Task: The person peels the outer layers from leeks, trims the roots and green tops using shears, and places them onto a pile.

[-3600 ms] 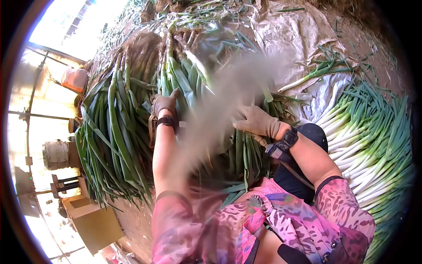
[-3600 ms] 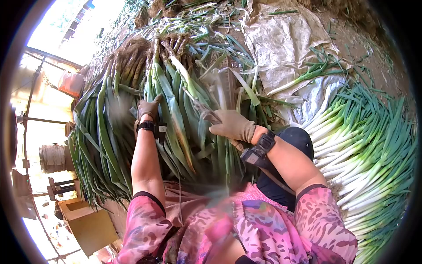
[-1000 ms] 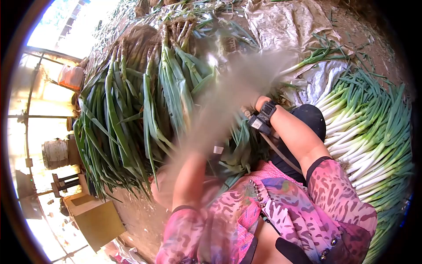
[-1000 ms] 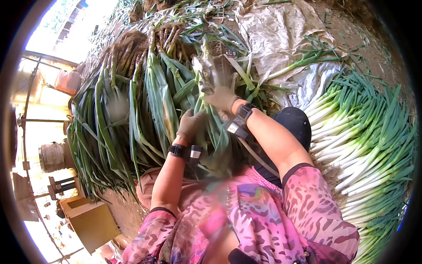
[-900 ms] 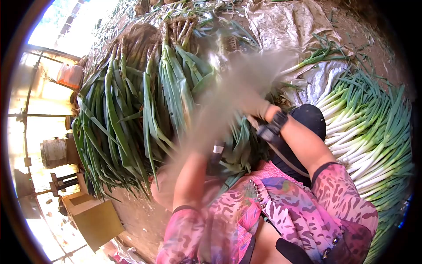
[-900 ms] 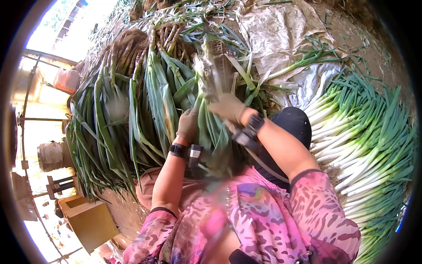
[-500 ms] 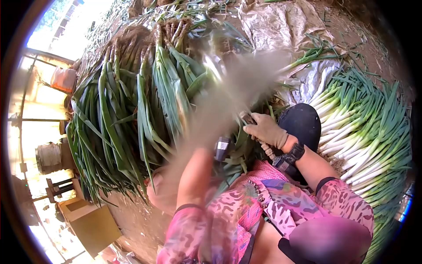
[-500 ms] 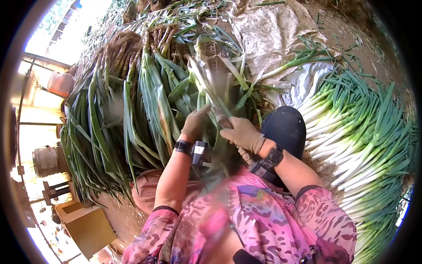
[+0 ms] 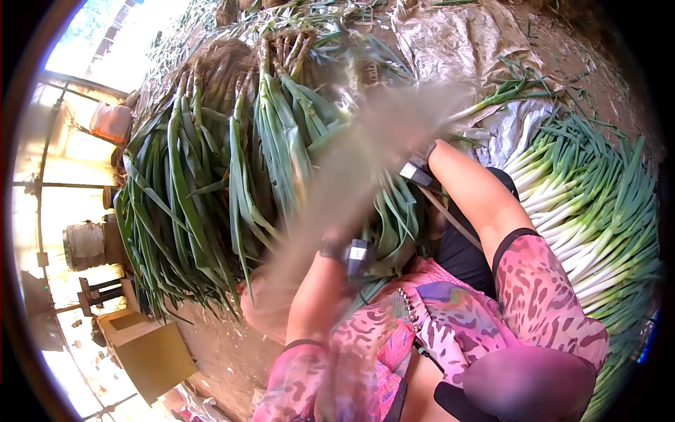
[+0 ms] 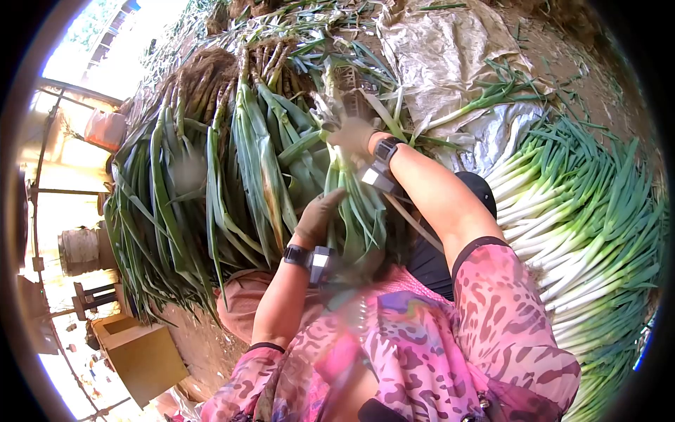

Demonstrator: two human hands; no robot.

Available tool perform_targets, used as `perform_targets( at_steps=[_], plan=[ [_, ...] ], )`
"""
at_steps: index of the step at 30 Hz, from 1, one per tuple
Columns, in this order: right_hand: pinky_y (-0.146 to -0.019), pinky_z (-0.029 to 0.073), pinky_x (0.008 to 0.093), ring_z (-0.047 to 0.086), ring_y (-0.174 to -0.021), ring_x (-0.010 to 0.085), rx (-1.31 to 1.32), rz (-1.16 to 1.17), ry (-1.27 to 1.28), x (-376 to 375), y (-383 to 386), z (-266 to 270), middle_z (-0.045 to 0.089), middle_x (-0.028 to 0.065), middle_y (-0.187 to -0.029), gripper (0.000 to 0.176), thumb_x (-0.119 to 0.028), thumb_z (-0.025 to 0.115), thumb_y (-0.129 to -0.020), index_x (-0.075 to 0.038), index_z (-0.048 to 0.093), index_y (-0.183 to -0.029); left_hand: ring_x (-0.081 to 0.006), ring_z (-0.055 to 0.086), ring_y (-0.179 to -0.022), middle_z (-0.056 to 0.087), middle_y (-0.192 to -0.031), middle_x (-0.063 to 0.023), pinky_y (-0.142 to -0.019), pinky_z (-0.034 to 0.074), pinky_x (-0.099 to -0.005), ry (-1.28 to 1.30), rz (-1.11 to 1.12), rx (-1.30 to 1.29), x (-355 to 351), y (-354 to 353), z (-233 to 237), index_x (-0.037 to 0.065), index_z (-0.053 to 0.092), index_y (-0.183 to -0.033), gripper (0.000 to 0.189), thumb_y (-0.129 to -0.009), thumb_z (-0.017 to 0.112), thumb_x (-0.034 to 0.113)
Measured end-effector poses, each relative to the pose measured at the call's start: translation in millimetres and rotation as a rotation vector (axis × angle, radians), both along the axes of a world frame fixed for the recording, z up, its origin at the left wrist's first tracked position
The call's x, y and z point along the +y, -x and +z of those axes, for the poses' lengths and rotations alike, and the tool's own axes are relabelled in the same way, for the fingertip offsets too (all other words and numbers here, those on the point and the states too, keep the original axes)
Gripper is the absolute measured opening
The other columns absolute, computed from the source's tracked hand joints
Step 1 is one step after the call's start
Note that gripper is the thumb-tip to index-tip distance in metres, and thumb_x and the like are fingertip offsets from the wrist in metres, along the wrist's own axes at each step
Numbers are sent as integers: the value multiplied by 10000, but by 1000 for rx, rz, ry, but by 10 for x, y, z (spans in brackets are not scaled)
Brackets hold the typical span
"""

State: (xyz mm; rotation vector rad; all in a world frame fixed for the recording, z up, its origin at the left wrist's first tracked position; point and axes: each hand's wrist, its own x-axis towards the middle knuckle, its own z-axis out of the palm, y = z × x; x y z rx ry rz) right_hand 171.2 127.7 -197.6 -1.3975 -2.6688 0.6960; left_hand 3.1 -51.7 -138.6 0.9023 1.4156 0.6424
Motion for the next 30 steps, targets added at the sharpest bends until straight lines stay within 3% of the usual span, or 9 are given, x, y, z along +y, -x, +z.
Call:
perform_targets(
  at_steps=[1,3,4,7,10,12,14,23,30],
  plan=[
    [-756,558,426,714,-833,362,194,-243,246,-129,-39,256,710,212,-964,427,-329,690,-787,-49,671,-1108,-110,614,-793,664,-918,-6,-710,492,-259,-45,5,8,-10,27,-22,66,698,-1120,322,-971,649,347],
    [-731,553,414,711,-801,344,256,-322,373,-253,-79,383,712,191,-941,337,-297,673,-809,-66,688,-1055,-124,643,-864,691,-985,-24,-776,518,-268,81,93,-261,-24,122,-21,58,698,-1146,336,-978,636,343],
    [-719,548,410,706,-780,337,123,-155,252,-277,-137,321,712,186,-937,300,-284,655,-829,-67,693,-1034,-161,648,-1016,695,-1134,-56,-925,508,-299,237,147,-498,-15,175,39,37,674,-1212,358,-994,608,312],
    [-696,532,401,690,-737,317,473,-228,515,-583,-427,-69,702,181,-915,233,-260,603,-878,-72,698,-978,-197,673,-1005,701,-1132,-77,-927,536,-335,347,256,-787,-7,254,180,33,641,-1258,403,-982,608,326],
    [-640,516,366,665,-670,254,738,-78,389,-954,-597,170,695,154,-878,265,-282,601,-908,-40,686,-976,-264,684,-1028,698,-1179,-122,-945,545,-393,376,258,-994,-40,194,315,32,611,-1302,434,-978,597,321],
    [-599,515,328,653,-638,192,709,53,208,-1064,-740,640,694,119,-861,319,-306,620,-926,0,671,-997,-276,685,-1033,698,-1183,-130,-947,546,-401,421,240,-999,-79,171,247,27,601,-1312,441,-979,595,316],
    [-633,544,298,688,-738,159,693,-633,934,-1248,-800,1140,704,103,-899,273,-242,615,-966,4,657,-1078,-280,686,-1032,699,-1179,-134,-941,551,-407,433,214,-946,-103,133,166,24,595,-1316,444,-980,595,316],
    [-568,539,307,676,-632,156,581,-541,948,-2111,-887,1528,672,94,-787,319,-245,669,-914,58,620,-1001,-263,686,-1025,697,-1181,-122,-926,556,-410,420,242,-904,-96,97,87,39,605,-1308,450,-982,591,349],
    [-534,545,312,682,-583,193,654,-505,645,-1265,-800,1021,702,139,-744,397,-311,646,-866,68,673,-983,-252,686,-1022,702,-1181,-112,-927,553,-392,484,169,-962,-154,-62,-127,39,602,-1315,455,-995,583,361]
  ],
)
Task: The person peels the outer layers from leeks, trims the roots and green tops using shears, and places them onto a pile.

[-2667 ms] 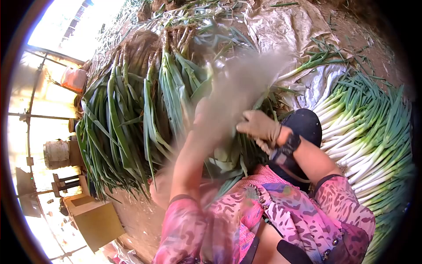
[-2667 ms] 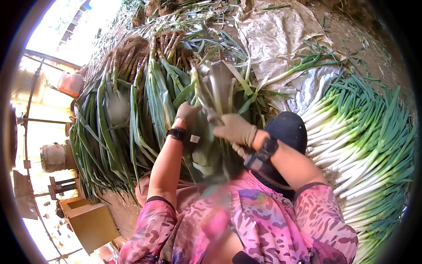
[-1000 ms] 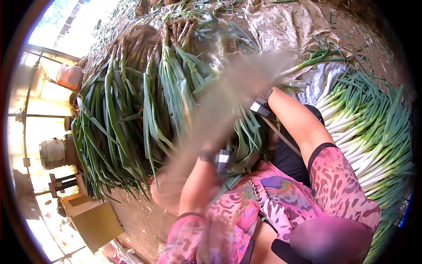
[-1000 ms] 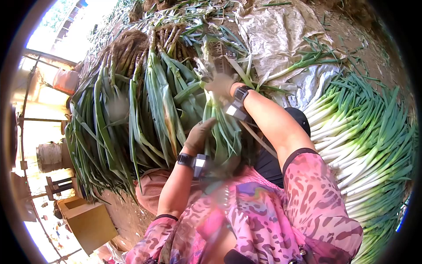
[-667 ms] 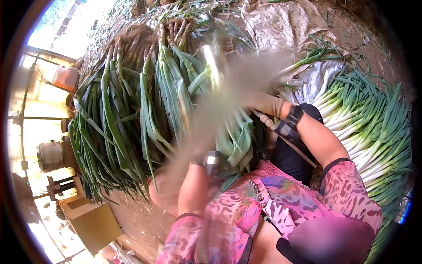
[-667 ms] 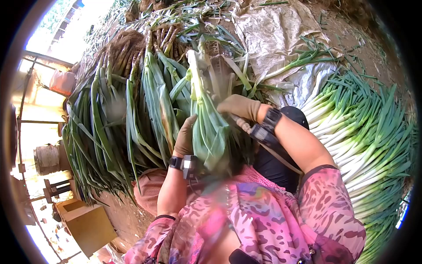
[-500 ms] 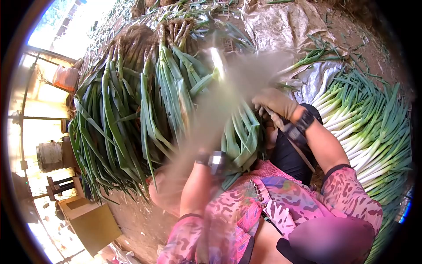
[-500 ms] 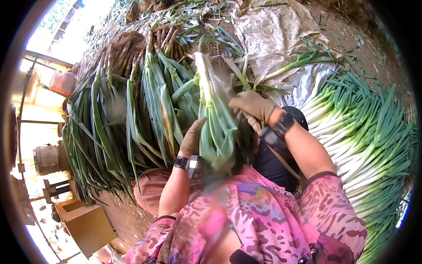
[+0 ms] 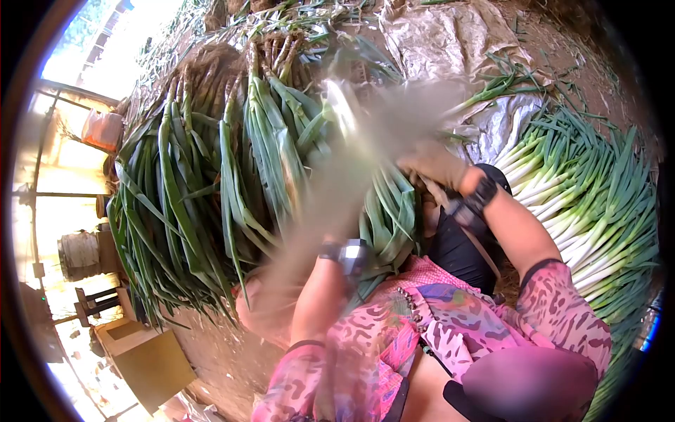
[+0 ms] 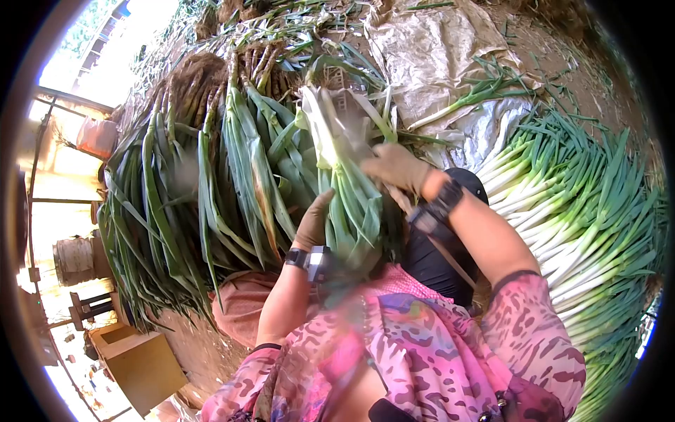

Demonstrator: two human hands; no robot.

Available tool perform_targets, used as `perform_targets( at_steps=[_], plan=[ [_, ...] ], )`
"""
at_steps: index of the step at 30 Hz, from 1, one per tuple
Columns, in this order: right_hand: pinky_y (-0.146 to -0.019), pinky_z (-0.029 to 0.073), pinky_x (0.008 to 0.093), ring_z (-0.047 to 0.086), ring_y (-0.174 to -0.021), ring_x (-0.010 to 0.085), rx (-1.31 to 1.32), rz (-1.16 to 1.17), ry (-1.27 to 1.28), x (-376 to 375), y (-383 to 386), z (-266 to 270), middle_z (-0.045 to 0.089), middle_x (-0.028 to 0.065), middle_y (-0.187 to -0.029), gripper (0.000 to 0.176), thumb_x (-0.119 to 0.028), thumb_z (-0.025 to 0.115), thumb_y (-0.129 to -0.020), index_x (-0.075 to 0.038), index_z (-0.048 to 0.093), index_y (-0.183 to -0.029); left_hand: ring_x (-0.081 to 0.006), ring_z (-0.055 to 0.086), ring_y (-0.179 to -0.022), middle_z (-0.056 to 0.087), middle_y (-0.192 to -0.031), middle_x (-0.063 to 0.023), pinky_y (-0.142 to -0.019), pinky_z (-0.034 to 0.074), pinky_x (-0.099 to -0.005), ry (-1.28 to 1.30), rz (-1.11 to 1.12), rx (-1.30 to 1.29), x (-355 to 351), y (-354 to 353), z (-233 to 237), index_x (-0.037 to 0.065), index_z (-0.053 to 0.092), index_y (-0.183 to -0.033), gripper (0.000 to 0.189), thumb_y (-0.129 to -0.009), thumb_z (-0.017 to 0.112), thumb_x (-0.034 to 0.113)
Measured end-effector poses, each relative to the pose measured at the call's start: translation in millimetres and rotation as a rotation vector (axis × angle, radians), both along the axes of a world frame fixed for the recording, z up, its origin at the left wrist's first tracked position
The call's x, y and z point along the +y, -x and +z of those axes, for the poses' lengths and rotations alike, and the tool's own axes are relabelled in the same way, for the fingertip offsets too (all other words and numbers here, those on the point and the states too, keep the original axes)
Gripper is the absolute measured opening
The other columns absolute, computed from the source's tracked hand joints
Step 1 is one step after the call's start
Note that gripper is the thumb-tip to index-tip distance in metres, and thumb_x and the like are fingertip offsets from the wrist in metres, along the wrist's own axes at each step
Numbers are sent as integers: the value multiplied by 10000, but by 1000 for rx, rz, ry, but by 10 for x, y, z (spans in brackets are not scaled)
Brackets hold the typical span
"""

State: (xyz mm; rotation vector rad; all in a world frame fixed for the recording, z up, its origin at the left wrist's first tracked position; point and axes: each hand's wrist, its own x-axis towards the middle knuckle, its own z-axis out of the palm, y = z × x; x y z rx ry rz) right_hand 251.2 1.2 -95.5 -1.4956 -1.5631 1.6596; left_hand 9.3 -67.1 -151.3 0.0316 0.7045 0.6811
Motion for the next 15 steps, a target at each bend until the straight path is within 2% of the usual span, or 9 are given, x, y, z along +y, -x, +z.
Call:
perform_targets(
  at_steps=[1,3,5,6,8,9,11,12,15],
  plan=[
    [-539,549,316,686,-584,212,44,-7,-27,212,74,-127,703,154,-751,395,-314,643,-865,60,682,-987,-237,663,-1065,687,-1212,-100,-961,525,-378,-74,0,100,-6,16,-183,36,596,-1327,464,-996,587,361],
    [-582,563,342,703,-641,256,-454,403,-694,540,266,6,704,176,-765,380,-305,643,-862,36,689,-1024,-207,616,-1151,655,-1273,-76,-1030,469,-348,-219,4,303,-23,37,-576,30,583,-1349,482,-999,594,362],
    [-635,572,371,715,-713,298,-731,567,-1055,846,398,-22,705,194,-797,354,-288,638,-863,-8,696,-1071,-184,535,-1263,602,-1359,-63,-1112,380,-325,-171,1,377,-49,-43,-215,16,557,-1384,508,-1006,596,354],
    [-668,574,388,718,-757,318,-758,529,-1080,997,464,-174,705,201,-821,339,-276,631,-865,-40,699,-1100,-177,478,-1332,565,-1415,-61,-1161,320,-316,-52,-5,348,-61,-158,378,6,538,-1407,524,-1011,593,344],
    [-730,574,414,720,-834,345,-664,381,-908,1093,605,-284,709,202,-875,337,-265,624,-867,-98,697,-1151,-179,452,-1359,541,-1443,-65,-1178,293,-316,45,8,340,-58,-227,810,-3,518,-1426,531,-1018,585,330],
    [-760,571,423,719,-867,352,-545,274,-713,1127,661,-322,712,195,-905,346,-265,624,-865,-123,693,-1173,-180,441,-1369,534,-1452,-67,-1185,281,-317,58,8,336,-47,-228,822,-6,513,-1431,532,-1020,583,324],
    [-825,568,417,716,-933,351,-683,417,-840,1183,680,-426,707,180,-1019,325,-265,624,-870,-154,705,-1165,-179,421,-1387,522,-1464,-72,-1197,260,-319,51,3,332,-33,-210,731,-11,507,-1436,531,-1022,581,314],
    [-857,567,414,714,-966,350,-747,483,-910,1212,689,-479,704,172,-1077,315,-265,623,-873,-170,710,-1160,-179,439,-1369,535,-1447,-75,-1183,280,-320,27,-1,346,-34,-198,676,-9,513,-1429,525,-1025,576,321],
    [-887,561,415,707,-1002,340,-857,764,-763,1429,851,-902,694,162,-1140,298,-257,616,-880,-158,722,-1141,-181,548,-1242,605,-1344,-81,-1087,403,-317,-53,3,365,-28,-165,505,7,549,-1388,501,-1037,550,364]
  ],
)
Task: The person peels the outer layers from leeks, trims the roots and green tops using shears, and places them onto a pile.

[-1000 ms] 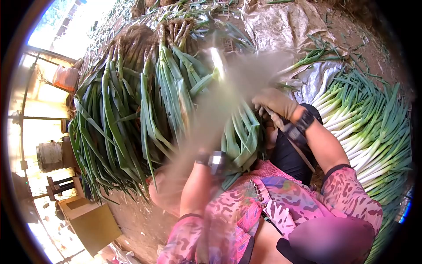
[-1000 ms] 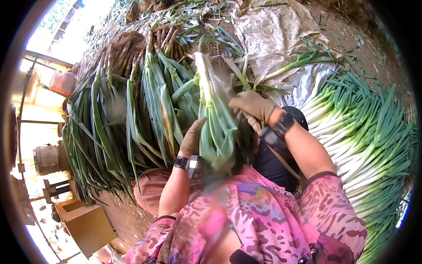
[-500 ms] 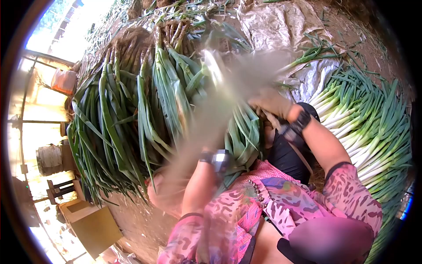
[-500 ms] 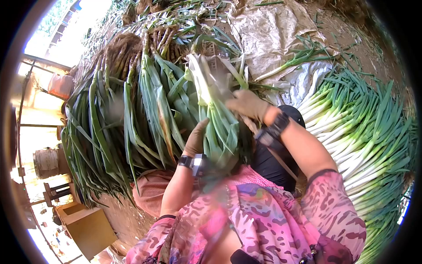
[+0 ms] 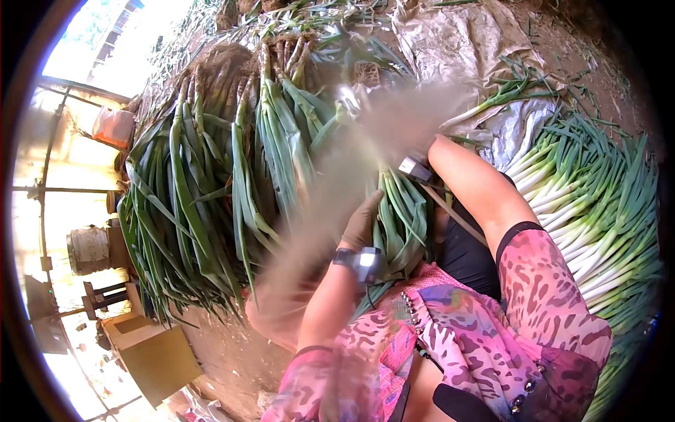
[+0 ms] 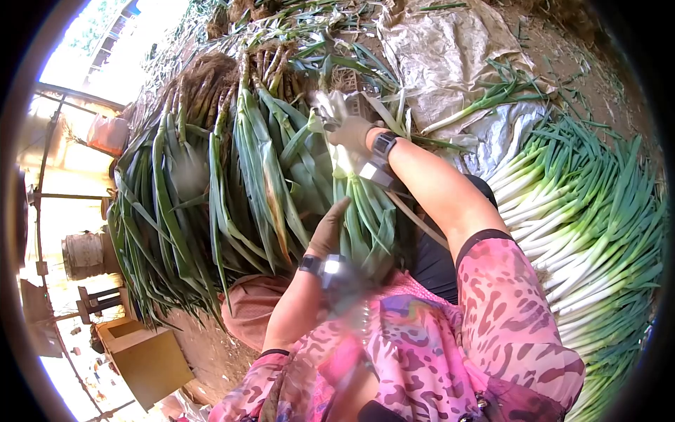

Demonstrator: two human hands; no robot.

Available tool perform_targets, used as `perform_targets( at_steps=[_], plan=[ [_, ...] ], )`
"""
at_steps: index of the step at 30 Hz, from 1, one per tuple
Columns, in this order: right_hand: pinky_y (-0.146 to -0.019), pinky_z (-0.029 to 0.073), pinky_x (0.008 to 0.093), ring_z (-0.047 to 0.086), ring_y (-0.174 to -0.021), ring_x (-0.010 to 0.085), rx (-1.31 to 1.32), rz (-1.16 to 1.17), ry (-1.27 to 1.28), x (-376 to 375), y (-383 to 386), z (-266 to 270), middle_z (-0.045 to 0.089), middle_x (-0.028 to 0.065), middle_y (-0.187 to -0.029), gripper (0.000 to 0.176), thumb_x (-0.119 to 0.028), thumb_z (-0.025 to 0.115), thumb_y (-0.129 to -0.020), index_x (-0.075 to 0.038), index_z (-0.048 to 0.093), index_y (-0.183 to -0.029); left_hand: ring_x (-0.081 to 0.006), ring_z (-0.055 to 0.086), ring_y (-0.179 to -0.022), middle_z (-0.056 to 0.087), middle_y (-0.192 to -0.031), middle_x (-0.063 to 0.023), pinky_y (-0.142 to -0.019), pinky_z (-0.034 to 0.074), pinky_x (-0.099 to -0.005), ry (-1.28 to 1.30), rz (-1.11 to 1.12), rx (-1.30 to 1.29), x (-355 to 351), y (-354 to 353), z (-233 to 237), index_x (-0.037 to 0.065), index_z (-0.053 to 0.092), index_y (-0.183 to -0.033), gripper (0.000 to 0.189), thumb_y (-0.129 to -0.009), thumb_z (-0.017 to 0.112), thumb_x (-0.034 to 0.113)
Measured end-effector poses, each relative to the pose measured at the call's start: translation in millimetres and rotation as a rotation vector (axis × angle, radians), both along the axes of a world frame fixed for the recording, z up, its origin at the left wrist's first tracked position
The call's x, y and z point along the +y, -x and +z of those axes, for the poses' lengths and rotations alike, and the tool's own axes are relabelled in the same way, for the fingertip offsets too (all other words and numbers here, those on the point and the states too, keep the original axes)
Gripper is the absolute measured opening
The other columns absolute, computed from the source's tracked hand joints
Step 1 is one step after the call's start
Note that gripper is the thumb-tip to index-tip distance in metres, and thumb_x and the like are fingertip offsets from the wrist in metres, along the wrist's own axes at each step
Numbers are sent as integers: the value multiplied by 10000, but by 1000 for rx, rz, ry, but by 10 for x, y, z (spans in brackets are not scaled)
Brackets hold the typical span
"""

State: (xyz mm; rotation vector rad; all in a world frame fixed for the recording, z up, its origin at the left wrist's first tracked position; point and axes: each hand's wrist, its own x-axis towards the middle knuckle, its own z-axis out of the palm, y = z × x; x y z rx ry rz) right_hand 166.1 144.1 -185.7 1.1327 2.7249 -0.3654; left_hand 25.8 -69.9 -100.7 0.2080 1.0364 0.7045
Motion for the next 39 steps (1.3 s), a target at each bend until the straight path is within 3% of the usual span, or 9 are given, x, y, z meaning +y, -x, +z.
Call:
perform_targets(
  at_steps=[3,4,8,11,13,16,19,28,39],
  plan=[
    [-796,571,428,721,-891,337,36,138,-86,-279,-123,40,711,172,-1026,297,-305,633,-869,-137,744,-1088,-175,674,-1006,688,-1172,-73,-891,554,-306,-77,33,-168,74,135,-550,33,599,-1320,488,-1049,512,430],
    [-749,577,432,728,-834,337,53,187,-116,-365,-161,35,720,177,-966,307,-331,646,-860,-128,753,-1064,-164,691,-807,709,-1039,-47,-700,586,-297,-87,-14,-718,133,234,-795,60,627,-1267,500,-1049,481,487],
    [-627,536,416,690,-672,335,528,-419,476,-921,-429,351,687,210,-761,427,-427,642,-845,-11,725,-891,-184,692,-880,719,-1016,-67,-770,567,-316,-110,88,-58,235,82,-696,21,659,-1219,475,-1026,554,443],
    [-608,518,394,659,-609,310,704,-664,645,-1350,-522,903,657,224,-696,467,-412,626,-839,53,671,-809,-185,686,-905,732,-1004,-93,-798,546,-326,-643,-292,677,356,301,-402,-36,694,-1123,427,-983,630,363],
    [-540,523,311,634,-596,146,742,-730,839,-1506,-529,1069,643,88,-757,302,-256,655,-894,33,619,-973,-180,692,-887,746,-947,-126,-800,529,-314,-758,-175,1041,551,503,-223,-18,705,-1077,328,-922,672,269],
    [-578,521,324,632,-604,151,781,-687,739,-1534,-470,979,637,88,-766,302,-244,653,-896,43,616,-984,-223,719,-891,751,-976,-150,-822,539,-327,-786,95,1381,1087,770,195,3,688,-1135,347,-912,694,270],
    [-597,517,328,636,-614,152,775,-677,688,-1488,-430,985,630,84,-747,302,-258,658,-885,31,611,-958,-382,592,-1230,639,-1276,-243,-991,503,-457,-695,-106,1957,1792,1298,22,14,586,-1301,614,-859,721,419],
    [-637,533,359,676,-650,220,837,-784,663,-1393,-464,919,672,138,-728,355,-310,662,-843,37,648,-915,-368,670,-1104,674,-1210,-229,-926,548,-445,-320,-378,1836,1989,1415,121,-7,628,-1169,612,-720,768,385],
    [-580,520,296,631,-610,125,823,-633,814,-1622,-279,1104,643,63,-761,314,-241,666,-907,35,636,-1054,-403,693,-970,702,-1037,-255,-862,541,-464,-541,-394,1336,8,538,-56,-22,569,-1164,584,-757,762,350]
  ],
)
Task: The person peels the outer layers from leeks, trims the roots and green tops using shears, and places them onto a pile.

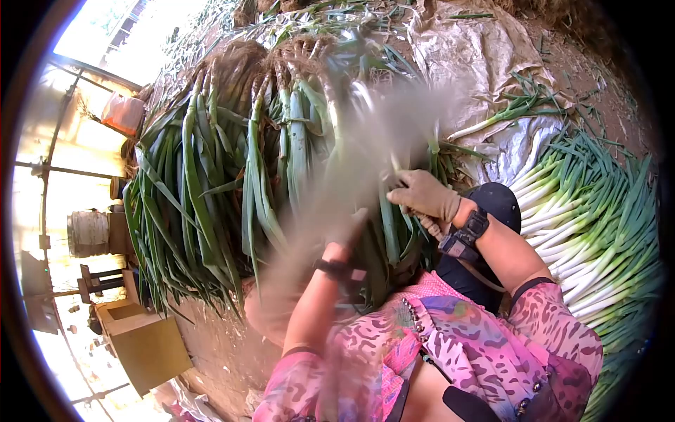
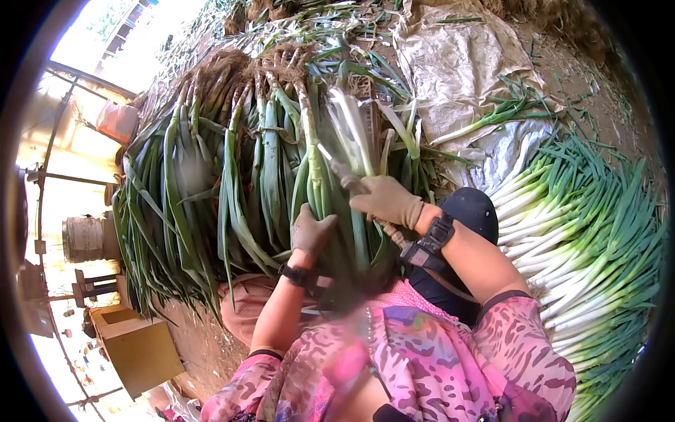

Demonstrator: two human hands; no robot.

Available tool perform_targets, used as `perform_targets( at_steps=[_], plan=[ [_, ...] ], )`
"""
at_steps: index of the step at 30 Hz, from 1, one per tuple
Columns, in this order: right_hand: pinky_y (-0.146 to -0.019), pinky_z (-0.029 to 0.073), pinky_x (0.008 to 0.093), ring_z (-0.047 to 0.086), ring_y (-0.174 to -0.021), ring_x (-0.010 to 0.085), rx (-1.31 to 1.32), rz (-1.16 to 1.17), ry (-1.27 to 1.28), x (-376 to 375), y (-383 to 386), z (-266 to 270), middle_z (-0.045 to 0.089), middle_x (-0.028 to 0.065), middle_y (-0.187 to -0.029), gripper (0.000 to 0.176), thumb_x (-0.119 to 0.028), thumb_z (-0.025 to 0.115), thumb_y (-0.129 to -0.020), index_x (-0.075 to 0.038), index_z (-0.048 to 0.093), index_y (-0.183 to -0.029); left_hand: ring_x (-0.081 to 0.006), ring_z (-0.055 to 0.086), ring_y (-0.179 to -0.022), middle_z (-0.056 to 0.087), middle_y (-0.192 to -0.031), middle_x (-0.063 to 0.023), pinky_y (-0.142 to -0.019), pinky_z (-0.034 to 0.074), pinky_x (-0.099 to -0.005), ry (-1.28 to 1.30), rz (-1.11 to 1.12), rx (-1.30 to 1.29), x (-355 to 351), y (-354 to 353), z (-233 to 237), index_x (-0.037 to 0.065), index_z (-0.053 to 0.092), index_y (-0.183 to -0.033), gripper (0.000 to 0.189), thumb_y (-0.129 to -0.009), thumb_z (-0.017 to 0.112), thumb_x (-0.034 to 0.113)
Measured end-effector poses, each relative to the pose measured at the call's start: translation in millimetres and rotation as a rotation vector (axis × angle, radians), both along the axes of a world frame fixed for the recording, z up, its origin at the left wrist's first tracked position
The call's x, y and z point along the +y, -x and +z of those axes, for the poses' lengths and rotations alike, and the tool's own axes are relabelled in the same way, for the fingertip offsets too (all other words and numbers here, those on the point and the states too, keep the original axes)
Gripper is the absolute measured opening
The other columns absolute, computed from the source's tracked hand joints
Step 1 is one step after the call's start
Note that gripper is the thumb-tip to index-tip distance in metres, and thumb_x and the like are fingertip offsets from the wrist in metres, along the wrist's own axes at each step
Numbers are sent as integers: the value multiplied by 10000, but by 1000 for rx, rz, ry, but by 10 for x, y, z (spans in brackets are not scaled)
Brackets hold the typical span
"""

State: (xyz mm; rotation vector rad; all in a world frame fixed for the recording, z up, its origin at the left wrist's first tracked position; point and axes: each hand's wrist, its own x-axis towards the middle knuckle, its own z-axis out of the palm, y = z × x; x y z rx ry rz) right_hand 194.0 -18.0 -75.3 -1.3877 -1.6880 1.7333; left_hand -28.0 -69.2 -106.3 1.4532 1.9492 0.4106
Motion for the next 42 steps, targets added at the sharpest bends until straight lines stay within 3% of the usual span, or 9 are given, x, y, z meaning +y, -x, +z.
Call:
perform_targets(
  at_steps=[14,17,24,30,32,35,36,37,42],
  plan=[
    [-575,540,347,667,-594,193,-117,15,-16,-247,84,210,654,124,-712,342,-266,667,-868,62,615,-952,-204,698,-872,726,-978,-131,-794,552,-334,-95,160,-444,-38,-58,-160,-19,611,-1120,403,-787,754,157],
    [-616,547,375,693,-604,271,-167,-20,-148,1,174,29,677,161,-648,393,-342,657,-840,51,664,-851,-204,698,-875,724,-980,-129,-799,550,-333,-59,181,-437,-24,-104,-74,-19,604,-1131,403,-796,749,152],
    [-630,553,378,713,-672,287,-3,-156,-365,877,401,-924,705,213,-759,475,-373,647,-817,90,693,-913,-242,706,-884,724,-982,-152,-818,550,-348,-37,104,-334,-81,-198,-135,-26,594,-1152,436,-792,747,167],
    [-630,554,381,714,-692,321,-223,-121,-114,1076,316,-567,710,216,-781,526,-405,635,-796,95,697,-947,-222,694,-877,714,-983,-138,-804,548,-332,-76,82,-381,-202,-253,-291,-30,598,-1151,422,-811,740,177],
    [-614,556,368,714,-673,293,-59,-199,-4,964,333,-592,710,192,-765,486,-387,637,-815,78,697,-942,-199,683,-870,707,-983,-120,-792,547,-316,4,117,-464,-162,-195,-213,-27,599,-1156,411,-828,736,180],
    [-588,563,342,702,-616,232,0,-70,-189,524,180,-700,705,151,-738,405,-316,644,-850,71,689,-961,-146,651,-817,681,-975,-68,-734,546,-292,93,166,-938,-56,-78,177,5,601,-1183,376,-875,726,180],
    [-586,559,329,694,-608,204,-8,-89,-87,212,106,-209,697,132,-742,381,-297,660,-853,66,689,-964,-138,648,-803,673,-973,-59,-712,550,-286,155,190,-1067,-19,-4,163,22,596,-1198,349,-903,697,180],
    [-582,549,312,685,-609,181,49,-103,153,8,45,-6,688,121,-758,361,-298,668,-854,54,687,-936,-139,649,-797,669,-967,-54,-707,552,-284,123,106,-1043,73,81,4,29,594,-1197,331,-915,681,179],
    [-538,530,302,657,-590,163,-15,-114,188,-130,-208,-115,654,88,-752,309,-257,647,-906,49,632,-951,-134,643,-754,657,-915,-27,-667,545,-271,149,10,-979,60,-45,-139,46,600,-1173,289,-931,665,191]
  ],
)
